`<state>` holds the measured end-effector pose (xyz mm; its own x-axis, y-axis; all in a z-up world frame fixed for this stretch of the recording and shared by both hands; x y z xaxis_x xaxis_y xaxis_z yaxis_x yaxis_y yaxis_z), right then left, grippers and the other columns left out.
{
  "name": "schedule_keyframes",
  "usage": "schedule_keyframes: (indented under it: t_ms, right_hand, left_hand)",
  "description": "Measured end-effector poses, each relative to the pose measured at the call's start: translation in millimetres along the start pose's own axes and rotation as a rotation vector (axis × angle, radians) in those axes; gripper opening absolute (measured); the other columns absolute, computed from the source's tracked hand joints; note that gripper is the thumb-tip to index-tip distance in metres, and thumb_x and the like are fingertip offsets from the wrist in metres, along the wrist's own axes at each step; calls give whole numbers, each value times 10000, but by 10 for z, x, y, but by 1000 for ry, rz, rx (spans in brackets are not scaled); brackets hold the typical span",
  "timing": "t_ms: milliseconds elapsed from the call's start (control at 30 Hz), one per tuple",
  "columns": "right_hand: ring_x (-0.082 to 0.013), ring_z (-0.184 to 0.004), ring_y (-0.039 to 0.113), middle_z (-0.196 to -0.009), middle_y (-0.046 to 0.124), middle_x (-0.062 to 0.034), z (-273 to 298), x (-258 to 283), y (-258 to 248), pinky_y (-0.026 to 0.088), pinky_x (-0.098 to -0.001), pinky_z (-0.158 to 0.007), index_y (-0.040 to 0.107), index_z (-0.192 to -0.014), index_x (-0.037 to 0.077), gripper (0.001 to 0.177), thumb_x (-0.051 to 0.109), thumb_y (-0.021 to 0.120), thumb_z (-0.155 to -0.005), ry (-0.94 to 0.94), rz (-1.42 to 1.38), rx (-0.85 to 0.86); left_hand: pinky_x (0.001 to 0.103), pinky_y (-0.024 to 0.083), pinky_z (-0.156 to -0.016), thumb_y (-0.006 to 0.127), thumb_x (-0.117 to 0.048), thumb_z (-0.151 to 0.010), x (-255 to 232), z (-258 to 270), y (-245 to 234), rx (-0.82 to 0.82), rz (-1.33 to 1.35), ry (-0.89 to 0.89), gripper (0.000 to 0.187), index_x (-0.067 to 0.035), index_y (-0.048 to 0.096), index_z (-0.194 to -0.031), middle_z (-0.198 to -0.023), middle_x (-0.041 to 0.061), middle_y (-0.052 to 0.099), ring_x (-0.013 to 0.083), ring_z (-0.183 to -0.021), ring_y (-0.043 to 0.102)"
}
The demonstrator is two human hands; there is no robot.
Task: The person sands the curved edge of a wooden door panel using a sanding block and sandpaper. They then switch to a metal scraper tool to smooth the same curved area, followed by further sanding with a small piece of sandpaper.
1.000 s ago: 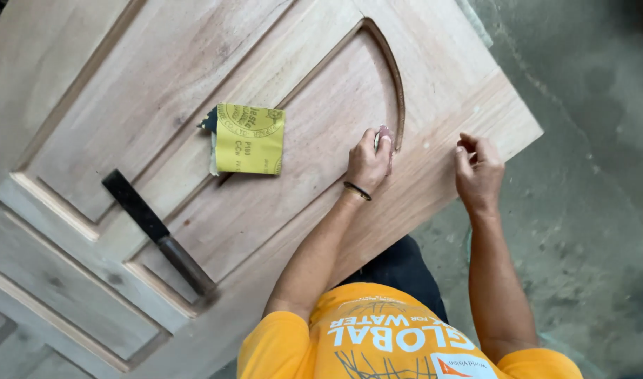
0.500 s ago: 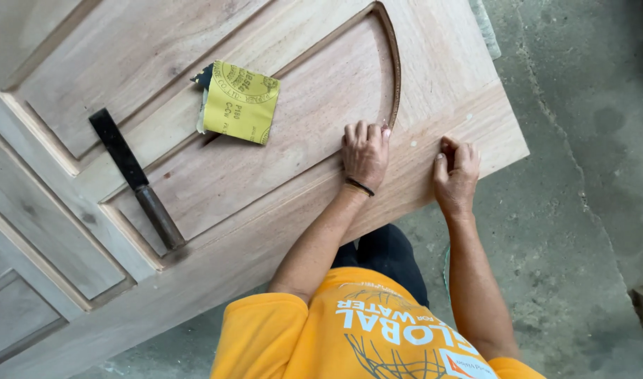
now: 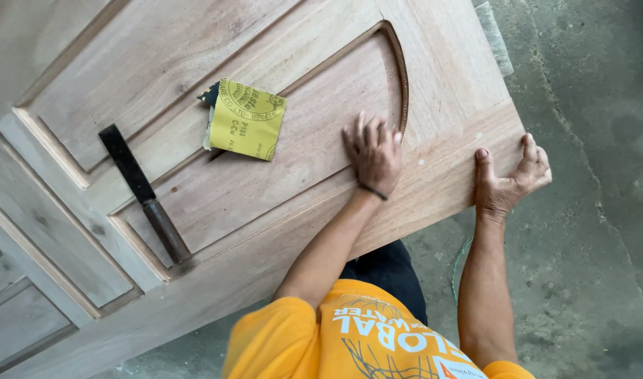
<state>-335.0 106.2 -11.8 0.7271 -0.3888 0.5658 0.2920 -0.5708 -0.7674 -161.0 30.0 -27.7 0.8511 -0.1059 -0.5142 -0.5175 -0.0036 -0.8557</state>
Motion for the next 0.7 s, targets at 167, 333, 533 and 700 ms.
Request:
schedule_keyframes:
  t_ms: [167,333,533,700]
  right_hand:
    - [-315,-951,309,-1048,422,-143,-30,78,1,340,-475,-769,506,-1121,70,539,359,723,-720,12,-24,0]
    - [-325,-942,329,-1039,419,-154,-25,69,-21,343,-475,-764,497,-1121,75,533,335,733,-720,-12,2,-6]
    - [-329,-947,342,-1028,433,-163,-46,81,-24,307,-473,-795,502,-1109,53,540,362,711,-719,-21,6,-14]
    - [-316,-951,315,-1037,424,-142,-49,108,-16,330,-475,-782,515,-1110,55,542,342,726,-701,35,-9,-7]
  left_hand:
    - [525,177,-1014,543,-209,-734,-90,-246,74,-139,-22,22,194,-80,554,-879,-1075,40,480,259,-1184,322]
    - [559,155,-1015,488,-239,-791,-35,-56,1,-18,43,-2,298,-67,528,-1032,-1127,89,465,288,-1195,313]
    - [535,196,-1006,557,-173,-738,-154,-458,198,-169,-6,-3,243,-61,559,-954,-1058,61,499,266,-1165,362]
    - [515,197,-1010,526,-200,-745,-138,-776,290,-253,-25,-29,292,-42,542,-990,-1102,68,471,254,-1174,348]
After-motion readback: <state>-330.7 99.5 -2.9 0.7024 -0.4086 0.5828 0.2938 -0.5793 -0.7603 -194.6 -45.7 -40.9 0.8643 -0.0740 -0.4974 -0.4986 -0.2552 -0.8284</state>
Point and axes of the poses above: each hand's wrist, its own z-axis away from the middle knuckle, its own y-axis out of the palm, x = y × z, the point moved 1 cm from there along -z, towards the middle knuckle
